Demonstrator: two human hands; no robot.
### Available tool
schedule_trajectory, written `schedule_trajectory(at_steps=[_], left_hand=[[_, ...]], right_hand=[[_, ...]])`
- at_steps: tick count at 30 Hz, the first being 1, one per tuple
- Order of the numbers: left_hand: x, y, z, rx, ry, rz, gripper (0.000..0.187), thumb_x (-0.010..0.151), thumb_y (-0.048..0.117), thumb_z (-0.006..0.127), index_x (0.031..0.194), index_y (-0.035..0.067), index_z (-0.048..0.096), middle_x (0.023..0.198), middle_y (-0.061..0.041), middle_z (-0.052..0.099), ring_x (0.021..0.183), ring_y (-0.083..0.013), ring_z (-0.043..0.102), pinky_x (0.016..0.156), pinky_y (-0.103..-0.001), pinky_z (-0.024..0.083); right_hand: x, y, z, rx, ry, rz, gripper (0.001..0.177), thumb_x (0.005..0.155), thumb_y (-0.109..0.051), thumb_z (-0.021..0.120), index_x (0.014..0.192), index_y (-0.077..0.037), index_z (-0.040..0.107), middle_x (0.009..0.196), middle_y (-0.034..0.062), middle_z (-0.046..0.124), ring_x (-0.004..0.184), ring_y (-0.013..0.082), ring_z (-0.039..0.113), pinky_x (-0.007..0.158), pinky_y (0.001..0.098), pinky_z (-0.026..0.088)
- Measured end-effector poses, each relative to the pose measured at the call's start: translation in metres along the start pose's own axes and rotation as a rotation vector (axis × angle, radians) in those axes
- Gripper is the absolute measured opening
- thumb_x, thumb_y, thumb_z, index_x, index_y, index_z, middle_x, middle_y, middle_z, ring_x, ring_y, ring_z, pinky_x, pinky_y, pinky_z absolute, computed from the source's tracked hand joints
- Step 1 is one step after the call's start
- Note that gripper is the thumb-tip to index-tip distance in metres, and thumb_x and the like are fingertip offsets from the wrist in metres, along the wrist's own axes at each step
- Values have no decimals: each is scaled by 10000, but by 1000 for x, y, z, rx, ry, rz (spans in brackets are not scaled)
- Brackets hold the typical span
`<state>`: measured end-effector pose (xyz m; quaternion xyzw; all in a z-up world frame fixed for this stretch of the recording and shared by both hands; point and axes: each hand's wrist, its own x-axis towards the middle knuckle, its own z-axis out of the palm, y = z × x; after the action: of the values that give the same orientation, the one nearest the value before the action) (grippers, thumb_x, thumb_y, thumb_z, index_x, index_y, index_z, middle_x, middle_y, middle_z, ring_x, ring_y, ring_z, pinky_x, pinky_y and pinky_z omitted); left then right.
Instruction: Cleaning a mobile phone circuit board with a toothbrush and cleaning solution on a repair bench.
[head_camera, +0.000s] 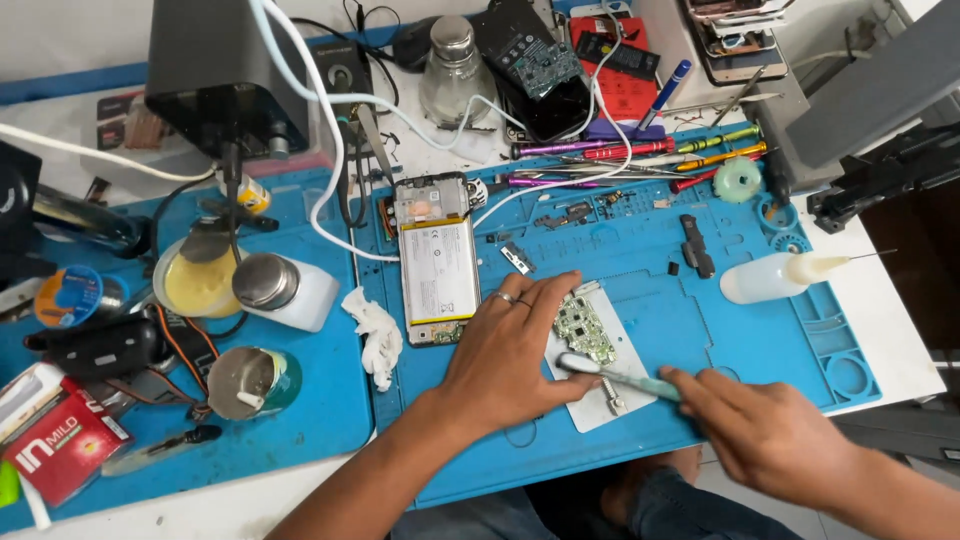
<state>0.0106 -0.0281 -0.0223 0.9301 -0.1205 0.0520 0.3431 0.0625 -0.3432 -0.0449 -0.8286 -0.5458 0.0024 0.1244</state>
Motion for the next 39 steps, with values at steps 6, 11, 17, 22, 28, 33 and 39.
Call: schedule_trajectory(at_steps=[6, 11, 17, 22, 28, 33, 39], left_hand=[[3, 5, -4, 32, -47, 14, 979, 694, 471, 864, 1467, 122, 376, 1432, -64, 556, 1172, -377, 467, 771, -555, 472], [1, 2, 1, 32, -38, 23, 909, 749, 502, 816, 1457, 122, 391, 1414, -95, 546, 1175, -405, 470, 802, -558, 475], [0, 4, 3, 80, 21, 57, 873, 763, 515, 792, 1436, 82, 442, 1383, -99, 571, 1150, -389, 499, 850, -529, 484], [-2, -3, 10, 119, 139, 133, 865, 802, 577, 760, 1426, 49, 479, 1366, -129, 564, 1186, -438, 542, 1008, -563, 443], [-4, 4, 12, 105, 253, 286, 807, 806, 533, 780, 1332, -27, 533, 1233, -180, 609, 1100, -378, 611, 1091, -561, 430], [-6, 12, 8, 288, 236, 273, 821, 763, 645, 764, 1234, -1, 577, 1038, -153, 579, 894, -335, 581, 608, -452, 495], [-8, 16, 1, 322, 243, 237, 904, 680, 741, 763, 1203, 18, 612, 1101, -142, 600, 976, -332, 544, 740, -474, 464]], right_hand=[[-5, -11, -6, -34, -7, 18, 493, 954, -249, 501, 1421, -93, 479, 929, -9, 661, 334, 190, 508, 294, 369, 457], [-6, -7, -5, -17, 43, 89, 456, 917, -131, 539, 1370, -91, 517, 867, -21, 671, 354, 101, 541, 272, 293, 498], [-14, 1, -12, 11, 55, 327, 402, 941, -222, 484, 1324, -142, 576, 907, -6, 692, 569, 179, 620, 438, 366, 533], [-10, -24, -34, 97, 177, 420, 387, 961, -212, 521, 1302, -61, 629, 963, 50, 729, 835, 229, 699, 707, 383, 536], [-4, -37, -39, 182, 102, 489, 396, 952, -266, 501, 1294, -131, 647, 815, -3, 711, 641, 196, 655, 587, 348, 498], [-7, -38, -24, 247, -89, 472, 486, 950, -349, 473, 1414, -223, 547, 917, 7, 708, 717, 224, 707, 628, 380, 549], [-18, -24, -4, -122, -64, 326, 611, 937, -350, 489, 1530, -251, 381, 910, -33, 577, 596, 222, 604, 407, 393, 508]])
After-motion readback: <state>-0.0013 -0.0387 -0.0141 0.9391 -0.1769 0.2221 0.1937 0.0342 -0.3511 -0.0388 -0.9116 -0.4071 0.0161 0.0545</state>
